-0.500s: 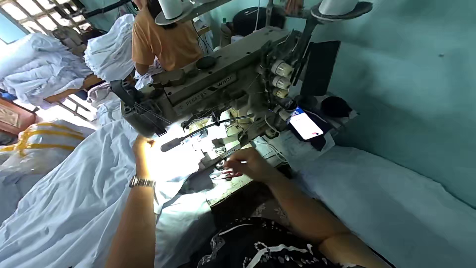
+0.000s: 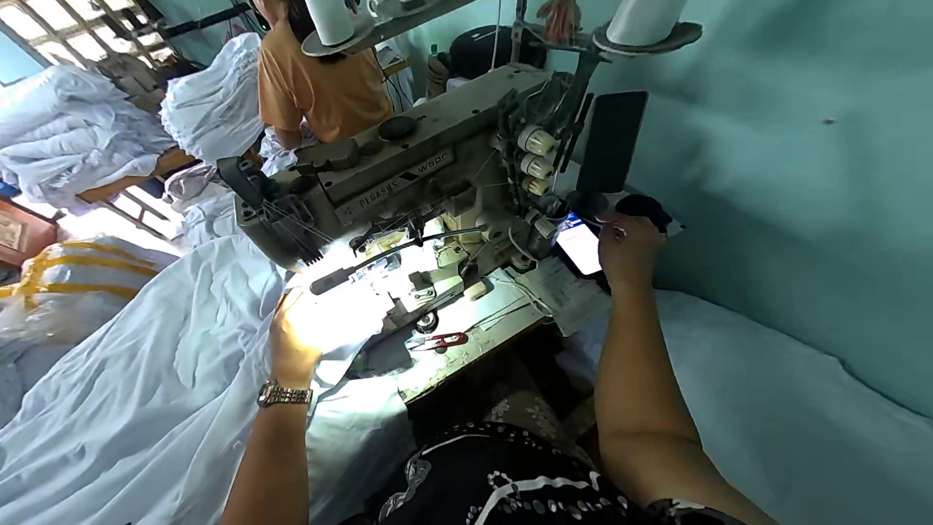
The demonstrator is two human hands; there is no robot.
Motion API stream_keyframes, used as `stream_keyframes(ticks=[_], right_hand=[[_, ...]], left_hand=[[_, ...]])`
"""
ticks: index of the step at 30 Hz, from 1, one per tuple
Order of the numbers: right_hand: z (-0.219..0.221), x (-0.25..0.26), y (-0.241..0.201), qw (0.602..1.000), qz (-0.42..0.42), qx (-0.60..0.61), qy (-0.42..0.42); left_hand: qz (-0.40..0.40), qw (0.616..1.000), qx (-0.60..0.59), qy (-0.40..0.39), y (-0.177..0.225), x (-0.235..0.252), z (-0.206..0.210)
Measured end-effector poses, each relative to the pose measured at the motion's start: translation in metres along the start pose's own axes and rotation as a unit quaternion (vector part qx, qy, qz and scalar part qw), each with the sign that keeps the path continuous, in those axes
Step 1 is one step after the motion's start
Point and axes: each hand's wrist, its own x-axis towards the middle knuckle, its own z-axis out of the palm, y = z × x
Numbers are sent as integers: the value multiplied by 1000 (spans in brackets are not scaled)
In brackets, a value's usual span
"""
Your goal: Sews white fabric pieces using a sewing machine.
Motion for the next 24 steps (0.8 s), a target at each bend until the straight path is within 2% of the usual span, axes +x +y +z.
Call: stream_keyframes(ticks=[5, 10, 15, 24], right_hand=[[-4, 9, -8, 998, -16, -28, -53], [-4, 3, -8, 998, -35, -18, -54], [-4, 5, 5, 999, -16, -13, -41], [-12, 17, -15, 999, 1, 14, -30]], left_hand=[[-20, 1000, 1, 13, 4, -2, 1], [-17, 1000, 0, 19, 0, -4, 1], [0, 1000, 6, 20, 0, -3, 1], [2, 1000, 4, 18, -2, -4, -1]])
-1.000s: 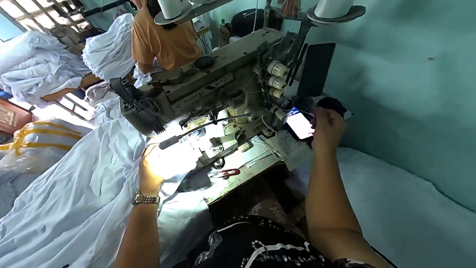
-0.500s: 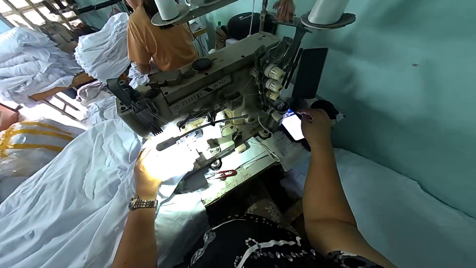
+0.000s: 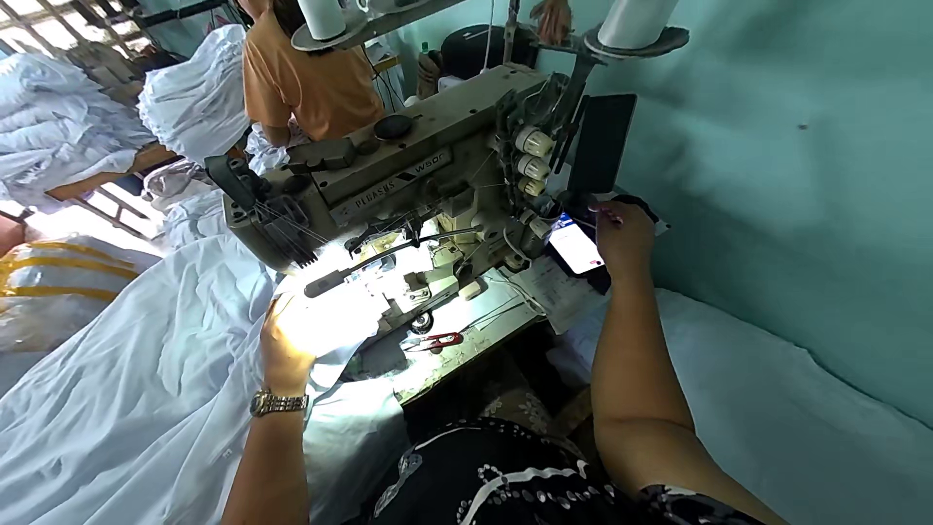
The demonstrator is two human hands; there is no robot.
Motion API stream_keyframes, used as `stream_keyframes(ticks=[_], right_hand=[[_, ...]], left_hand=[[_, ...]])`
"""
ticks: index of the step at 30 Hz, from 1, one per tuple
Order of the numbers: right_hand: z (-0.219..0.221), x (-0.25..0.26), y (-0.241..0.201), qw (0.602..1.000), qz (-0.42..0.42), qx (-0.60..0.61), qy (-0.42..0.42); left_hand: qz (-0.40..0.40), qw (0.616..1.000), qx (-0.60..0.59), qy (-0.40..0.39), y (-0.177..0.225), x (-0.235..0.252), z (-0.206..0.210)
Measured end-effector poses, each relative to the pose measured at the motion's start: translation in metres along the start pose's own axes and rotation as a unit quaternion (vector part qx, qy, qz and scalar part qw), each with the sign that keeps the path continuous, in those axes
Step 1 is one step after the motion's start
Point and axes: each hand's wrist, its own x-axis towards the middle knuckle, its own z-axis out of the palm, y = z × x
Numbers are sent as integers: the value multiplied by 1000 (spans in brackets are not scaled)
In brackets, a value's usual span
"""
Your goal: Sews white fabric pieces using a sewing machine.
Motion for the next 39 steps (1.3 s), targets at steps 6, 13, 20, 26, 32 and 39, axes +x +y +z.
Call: stream_keyframes(ticks=[6, 13, 20, 26, 32, 39], right_hand=[[9, -34, -6, 963, -111, 172, 178], [55, -150, -62, 939, -267, 218, 15], [117, -230, -121, 850, -432, 96, -287], [131, -237, -124, 860, -419, 74, -282], [128, -230, -127, 874, -362, 64, -319], [136, -222, -118, 874, -424, 29, -235]], left_hand=[[-11, 1000, 6, -6, 2, 0, 0], [-14, 1000, 20, 5, -2, -3, 2], [93, 977, 89, -170, 6, 13, -33], [125, 935, 141, -301, 11, 22, -55], [162, 925, 160, -303, 15, 27, -62], [156, 937, 170, -264, 9, 28, -70]])
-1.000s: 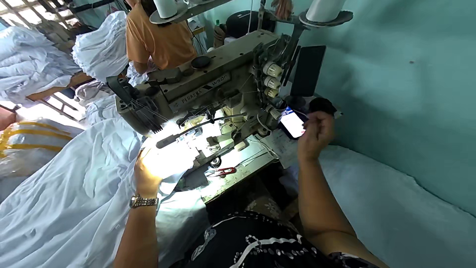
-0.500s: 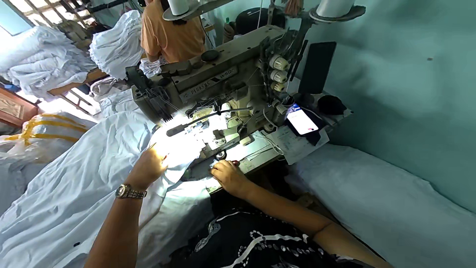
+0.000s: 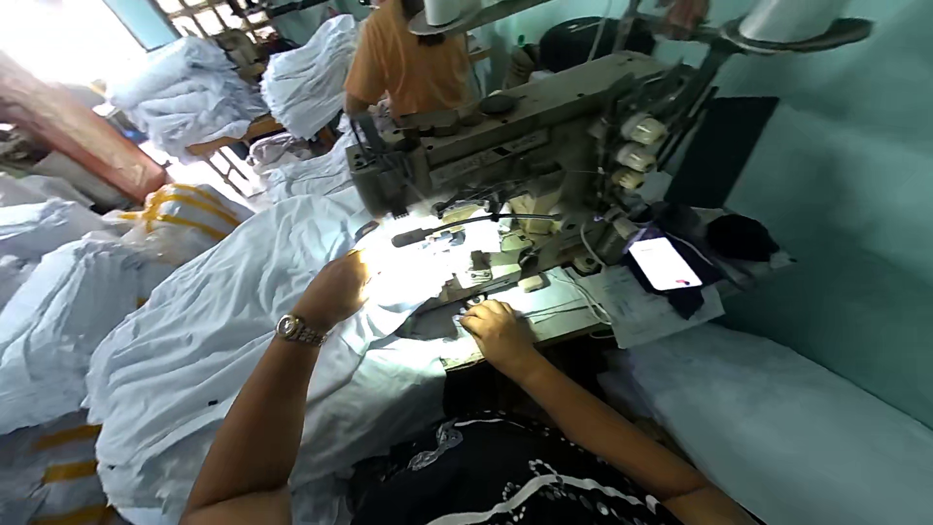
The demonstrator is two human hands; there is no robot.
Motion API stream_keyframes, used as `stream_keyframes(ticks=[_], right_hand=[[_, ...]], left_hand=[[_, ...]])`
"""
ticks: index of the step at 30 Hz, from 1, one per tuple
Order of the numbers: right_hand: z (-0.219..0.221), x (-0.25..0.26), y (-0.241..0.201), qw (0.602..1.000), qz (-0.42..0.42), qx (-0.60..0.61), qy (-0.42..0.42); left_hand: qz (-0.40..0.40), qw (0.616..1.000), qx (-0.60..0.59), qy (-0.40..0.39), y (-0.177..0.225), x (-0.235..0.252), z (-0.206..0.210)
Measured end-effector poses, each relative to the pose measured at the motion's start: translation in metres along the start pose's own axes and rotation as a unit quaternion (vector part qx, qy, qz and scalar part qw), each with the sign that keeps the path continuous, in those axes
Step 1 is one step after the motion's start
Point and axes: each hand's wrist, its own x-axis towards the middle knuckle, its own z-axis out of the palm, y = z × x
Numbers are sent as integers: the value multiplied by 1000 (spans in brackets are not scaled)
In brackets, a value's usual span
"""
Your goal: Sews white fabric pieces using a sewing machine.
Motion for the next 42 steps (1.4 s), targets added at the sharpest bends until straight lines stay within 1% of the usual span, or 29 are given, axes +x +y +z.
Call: stream_keyframes(ticks=[2, 5, 6, 8, 10, 11, 13, 14, 15, 17, 19, 21, 23, 25, 26, 28, 29, 30, 32, 33, 35, 37, 39, 40, 42], right_hand=[[-3, 0, 0, 1000, -1, 5, -3], [-2, -1, 2, 1000, -7, 10, 2], [-2, -2, 2, 1000, -7, 12, 14], [0, -2, 4, 998, 1, 18, 65], [-6, 0, 1, 993, 30, 57, 100], [-13, 1, -2, 990, 45, 89, 103], [-30, 4, -7, 980, 67, 170, 79], [-36, 7, -9, 972, 75, 212, 69], [-42, 12, -10, 963, 78, 249, 66], [-51, 27, -13, 949, 64, 300, 74], [-55, 46, -18, 940, 42, 331, 78], [-58, 66, -25, 934, 26, 352, 58], [-61, 83, -30, 935, 24, 354, 17], [-62, 96, -36, 944, 52, 323, -37], [-61, 101, -39, 948, 61, 309, -44], [-54, 107, -39, 952, 63, 298, -23], [-48, 109, -39, 952, 61, 299, -5], [-44, 110, -38, 953, 66, 297, 6], [-41, 110, -40, 957, 78, 280, 12], [-40, 110, -42, 960, 80, 269, 15], [-43, 107, -44, 960, 86, 267, 9], [-48, 102, -43, 947, 73, 312, -6], [-55, 100, -44, 926, 65, 372, -21], [-56, 99, -46, 923, 72, 378, -18], [-52, 100, -49, 939, 83, 333, 12]], left_hand=[[6, 1000, 14, -7, -5, -1, 1], [8, 1000, 29, -7, 0, 5, 3], [-6, 1000, 28, -10, 3, 9, 4], [-67, 997, 0, -29, 8, 19, 6], [-97, 994, -47, -30, -1, 28, 16], [-89, 993, -68, -25, -7, 32, 21], [-49, 996, -76, -17, -16, 37, 28], [-42, 996, -73, -26, -16, 39, 25], [-55, 995, -75, -47, -11, 41, 18], [-70, 990, -87, -83, 0, 41, 4], [-34, 993, -72, -91, 4, 38, -4], [-30, 995, -30, -88, 10, 33, -11], [-18, 999, 28, -34, 17, 25, -20], [4, 996, 66, 58, 26, 14, -39], [8, 990, 82, 118, 32, 7, -51], [-6, 966, 108, 235, 48, -5, -71], [-13, 956, 122, 267, 55, -8, -77], [-15, 951, 131, 278, 62, -9, -79], [-8, 956, 129, 265, 69, -7, -78], [-1, 961, 109, 253, 70, -5, -78], [11, 974, 31, 224, 73, -3, -81], [16, 979, -24, 204, 77, -5, -84], [29, 976, -7, 217, 79, -5, -82], [34, 974, 15, 222, 78, -5, -80], [36, 970, 57, 233, 75, -6, -78]])
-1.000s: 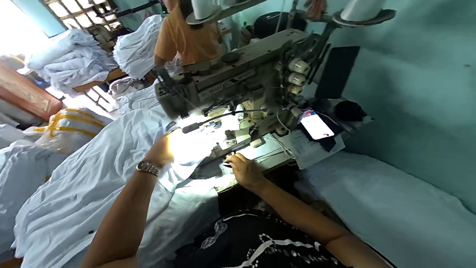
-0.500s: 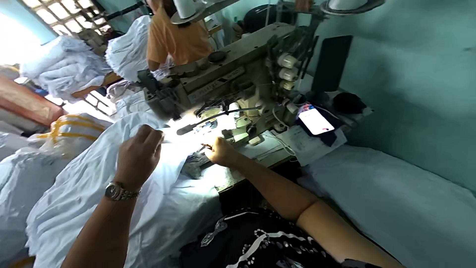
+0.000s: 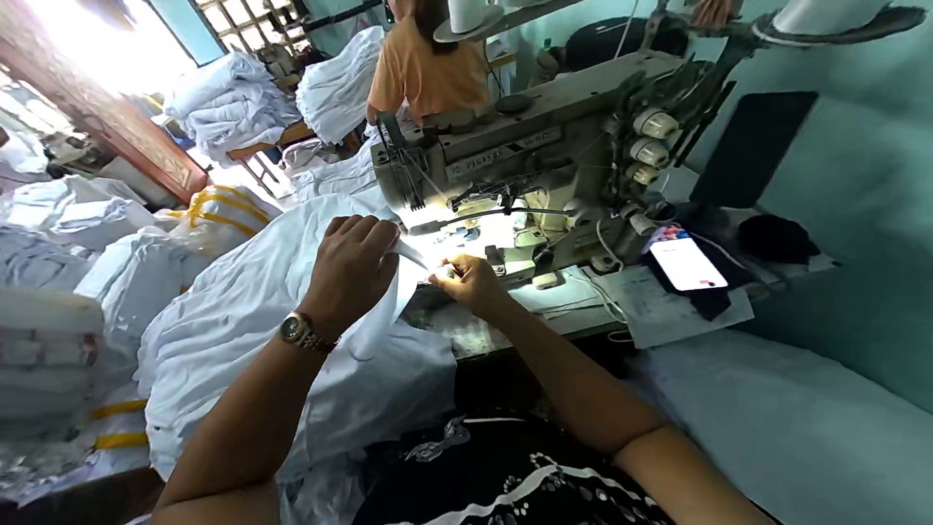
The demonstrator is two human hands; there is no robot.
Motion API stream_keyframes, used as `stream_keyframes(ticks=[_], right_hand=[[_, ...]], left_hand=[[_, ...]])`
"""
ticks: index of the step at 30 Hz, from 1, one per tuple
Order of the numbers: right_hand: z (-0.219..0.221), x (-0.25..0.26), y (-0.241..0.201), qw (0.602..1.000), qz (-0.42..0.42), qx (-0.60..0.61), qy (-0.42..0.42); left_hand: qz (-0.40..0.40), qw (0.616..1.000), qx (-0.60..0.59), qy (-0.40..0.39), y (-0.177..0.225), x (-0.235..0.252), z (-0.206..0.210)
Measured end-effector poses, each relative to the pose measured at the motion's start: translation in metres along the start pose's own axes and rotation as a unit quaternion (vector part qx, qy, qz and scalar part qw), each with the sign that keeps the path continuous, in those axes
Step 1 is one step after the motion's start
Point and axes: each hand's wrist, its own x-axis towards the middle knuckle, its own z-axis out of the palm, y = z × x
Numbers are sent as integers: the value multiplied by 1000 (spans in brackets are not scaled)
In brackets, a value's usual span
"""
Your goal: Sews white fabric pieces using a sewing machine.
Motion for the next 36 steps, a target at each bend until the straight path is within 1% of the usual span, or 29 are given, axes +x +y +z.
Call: stream_keyframes(ticks=[2, 4, 7, 10, 13, 15, 16, 19, 21, 23, 25, 27, 28, 30, 33, 35, 36], right_hand=[[7, 0, 4, 996, -26, -67, 59], [15, -1, 9, 983, -81, -109, 124], [25, 1, 12, 972, -115, -149, 143], [31, 3, 17, 967, -133, -176, 129], [27, 4, 21, 973, -138, -148, 114], [17, 6, 16, 983, -122, -102, 91], [12, 8, 16, 988, -109, -84, 67], [-3, 12, 14, 995, -52, -76, -31], [-11, 6, 4, 996, -20, -68, -57], [-24, -9, -18, 996, -27, -19, -79], [-34, -30, -37, 988, -92, 38, -114], [-38, -49, -47, 976, -153, 59, -146], [-38, -54, -48, 971, -171, 51, -156], [-37, -56, -48, 966, -194, 33, -168], [-36, -49, -47, 966, -177, 46, -181], [-35, -42, -43, 976, -133, 42, -167], [-33, -37, -37, 983, -107, 20, -145]], left_hand=[[7, 1000, 29, 11, -4, -2, 1], [1, 999, 35, 13, -8, -4, 0], [-12, 999, 24, 21, -11, -6, 1], [-18, 1000, 12, 22, -8, -7, -2], [-18, 999, 7, 30, -6, -7, -2], [-17, 999, 6, 36, -10, -7, -3], [-15, 999, 9, 42, -12, -8, -3], [-2, 998, 16, 63, -14, -9, 1], [11, 998, 21, 63, -12, -11, 6], [9, 1000, 7, 29, -11, -14, 8], [-16, 997, -60, -46, -11, -16, 4], [-26, 978, -155, -136, -8, -16, 1], [-17, 965, -191, -180, -6, -14, 2], [21, 941, -225, -251, 1, -10, 7], [62, 913, -229, -331, 5, -3, 16], [65, 900, -245, -354, -1, 3, 13], [63, 893, -267, -357, -7, 7, 8]])
